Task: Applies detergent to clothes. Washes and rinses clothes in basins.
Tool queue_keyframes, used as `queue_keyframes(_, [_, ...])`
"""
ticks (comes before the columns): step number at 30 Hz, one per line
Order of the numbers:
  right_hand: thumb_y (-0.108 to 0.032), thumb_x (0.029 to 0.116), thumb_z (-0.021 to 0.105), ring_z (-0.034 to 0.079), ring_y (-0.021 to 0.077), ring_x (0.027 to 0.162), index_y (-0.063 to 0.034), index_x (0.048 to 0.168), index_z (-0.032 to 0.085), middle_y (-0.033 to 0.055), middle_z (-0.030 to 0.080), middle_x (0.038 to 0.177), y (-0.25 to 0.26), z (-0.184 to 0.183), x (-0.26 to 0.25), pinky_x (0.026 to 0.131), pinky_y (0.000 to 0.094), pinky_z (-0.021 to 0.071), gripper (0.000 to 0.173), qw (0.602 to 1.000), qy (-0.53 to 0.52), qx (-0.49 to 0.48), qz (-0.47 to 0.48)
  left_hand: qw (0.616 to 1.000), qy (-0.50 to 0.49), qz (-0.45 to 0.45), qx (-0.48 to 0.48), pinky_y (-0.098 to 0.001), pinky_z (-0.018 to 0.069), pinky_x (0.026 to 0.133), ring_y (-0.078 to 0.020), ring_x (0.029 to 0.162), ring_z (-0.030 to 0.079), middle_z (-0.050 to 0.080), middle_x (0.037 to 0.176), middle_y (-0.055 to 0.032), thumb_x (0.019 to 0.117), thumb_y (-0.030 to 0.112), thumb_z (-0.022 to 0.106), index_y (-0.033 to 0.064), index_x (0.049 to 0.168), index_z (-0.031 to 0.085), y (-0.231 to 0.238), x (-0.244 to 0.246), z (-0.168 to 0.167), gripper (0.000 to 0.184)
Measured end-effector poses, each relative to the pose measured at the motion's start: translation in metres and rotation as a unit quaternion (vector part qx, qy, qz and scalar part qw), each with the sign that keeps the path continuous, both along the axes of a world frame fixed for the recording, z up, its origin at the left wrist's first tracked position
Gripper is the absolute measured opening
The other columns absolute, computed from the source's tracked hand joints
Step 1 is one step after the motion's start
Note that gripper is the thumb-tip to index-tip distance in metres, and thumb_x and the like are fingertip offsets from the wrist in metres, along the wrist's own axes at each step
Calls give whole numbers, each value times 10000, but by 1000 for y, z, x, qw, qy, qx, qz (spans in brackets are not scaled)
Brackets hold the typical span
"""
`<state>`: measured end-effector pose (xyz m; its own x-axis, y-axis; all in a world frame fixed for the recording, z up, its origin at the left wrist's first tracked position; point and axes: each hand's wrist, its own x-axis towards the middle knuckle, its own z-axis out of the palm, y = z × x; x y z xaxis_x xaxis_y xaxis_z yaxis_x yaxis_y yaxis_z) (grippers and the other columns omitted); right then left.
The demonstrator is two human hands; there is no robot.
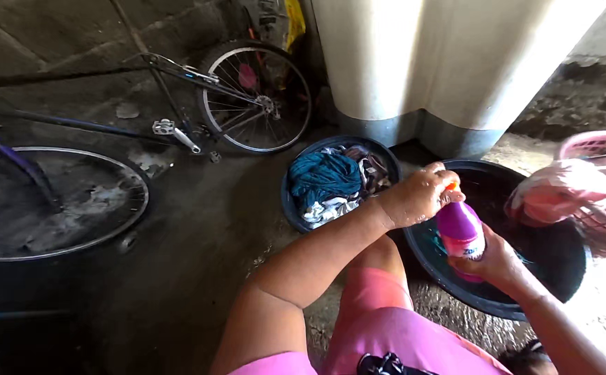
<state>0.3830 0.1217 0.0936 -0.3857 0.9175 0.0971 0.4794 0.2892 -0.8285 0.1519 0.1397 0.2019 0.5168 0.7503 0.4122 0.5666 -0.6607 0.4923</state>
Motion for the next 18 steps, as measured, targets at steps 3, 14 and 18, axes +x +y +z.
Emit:
queue_keyframes(3, [-239, 640, 916, 693, 387, 1075, 33, 1383, 544, 249, 689, 1190, 8, 9, -13, 939, 605, 543, 874, 995, -76, 57, -29, 998, -3, 58, -30, -403, 559, 876, -275, 920, 679, 687, 935, -185, 987, 200, 679, -66, 984, 700, 7, -23, -10, 267])
queue_keyframes(14, [-243, 663, 932, 668, 408, 1122, -45, 1415, 535, 231, 680, 1218, 55, 13, -43, 954, 647, 517, 873, 982, -188, -13, 30, 991, -77, 16, -108, -377, 530, 1022, -244, 1213, 618, 615, 1348, -176, 874, 12, 743, -6, 1298, 643, 21, -88, -53, 437])
queue_keyframes(18, [-259, 658, 930, 659, 422, 1133, -58, 1411, 546, 234, 672, 1229, 64, 10, -57, 949, 666, 509, 868, 977, -207, -15, 52, 985, -117, 63, -113, -358, 529, 1003, -222, 1130, 647, 677, 1186, -170, 928, 24, 704, -5, 1198, 701, 20, -100, -69, 271])
